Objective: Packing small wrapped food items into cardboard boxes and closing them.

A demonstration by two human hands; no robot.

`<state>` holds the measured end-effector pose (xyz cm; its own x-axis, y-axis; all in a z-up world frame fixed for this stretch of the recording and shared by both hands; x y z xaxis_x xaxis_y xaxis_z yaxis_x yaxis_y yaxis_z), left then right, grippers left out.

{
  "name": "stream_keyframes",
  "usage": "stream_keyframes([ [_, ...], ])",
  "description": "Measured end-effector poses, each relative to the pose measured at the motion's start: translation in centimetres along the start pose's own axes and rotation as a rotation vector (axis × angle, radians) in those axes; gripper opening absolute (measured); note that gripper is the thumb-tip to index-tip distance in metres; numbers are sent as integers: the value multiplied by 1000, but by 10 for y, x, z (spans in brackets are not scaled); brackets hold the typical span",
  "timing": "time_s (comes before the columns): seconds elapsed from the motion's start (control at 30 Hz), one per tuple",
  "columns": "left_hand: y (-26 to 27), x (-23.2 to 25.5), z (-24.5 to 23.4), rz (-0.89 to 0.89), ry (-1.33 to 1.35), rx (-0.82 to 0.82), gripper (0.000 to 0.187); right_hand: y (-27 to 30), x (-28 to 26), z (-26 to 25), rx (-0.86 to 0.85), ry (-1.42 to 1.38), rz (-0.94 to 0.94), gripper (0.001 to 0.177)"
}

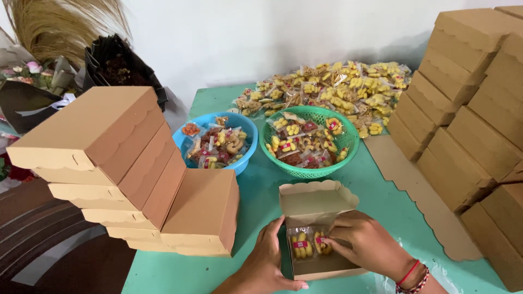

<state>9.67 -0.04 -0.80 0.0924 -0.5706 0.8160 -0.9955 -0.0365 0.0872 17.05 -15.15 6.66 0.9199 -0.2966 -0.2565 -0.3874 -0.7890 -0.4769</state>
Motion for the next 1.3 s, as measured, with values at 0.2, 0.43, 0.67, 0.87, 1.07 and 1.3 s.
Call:
stream_keyframes([
  [0.2, -9, -14, 7, 170, -140, 74, 147, -7, 4, -11, -21, -5, 23, 25],
  [0.43, -4, -5, -1, 140, -59, 105, 147, -30, 27, -61, 207, -14, 13, 16],
  [0.67, -7, -3, -3, 264, -67, 169, 146, -73, 103, -76, 313, -35, 152, 11],
  [0.87, 0, 7, -5, 143, -42, 66, 145, -121, 152, -16, 91, -22, 320, 30],
  [1.07, 3, 17, -15, 54, 27, 9, 143, -165, 169, 36, -122, 25, 234, 37],
  [1.3, -1, 9, -5, 115, -55, 14, 145, -179, 172, 43, -58, 41, 418, 14],
])
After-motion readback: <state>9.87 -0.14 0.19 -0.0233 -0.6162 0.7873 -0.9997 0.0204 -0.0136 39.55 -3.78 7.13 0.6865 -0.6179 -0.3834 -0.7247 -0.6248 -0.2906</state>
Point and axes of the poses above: each hand's wrist, its own y-axis away from the middle knuckle, its own z-axis out of the palm, x = y × z, the point moved 10 cm from there along -y, towards the middle knuckle, and after that the axes turned 8 degrees about x, right-handed, at the moved point
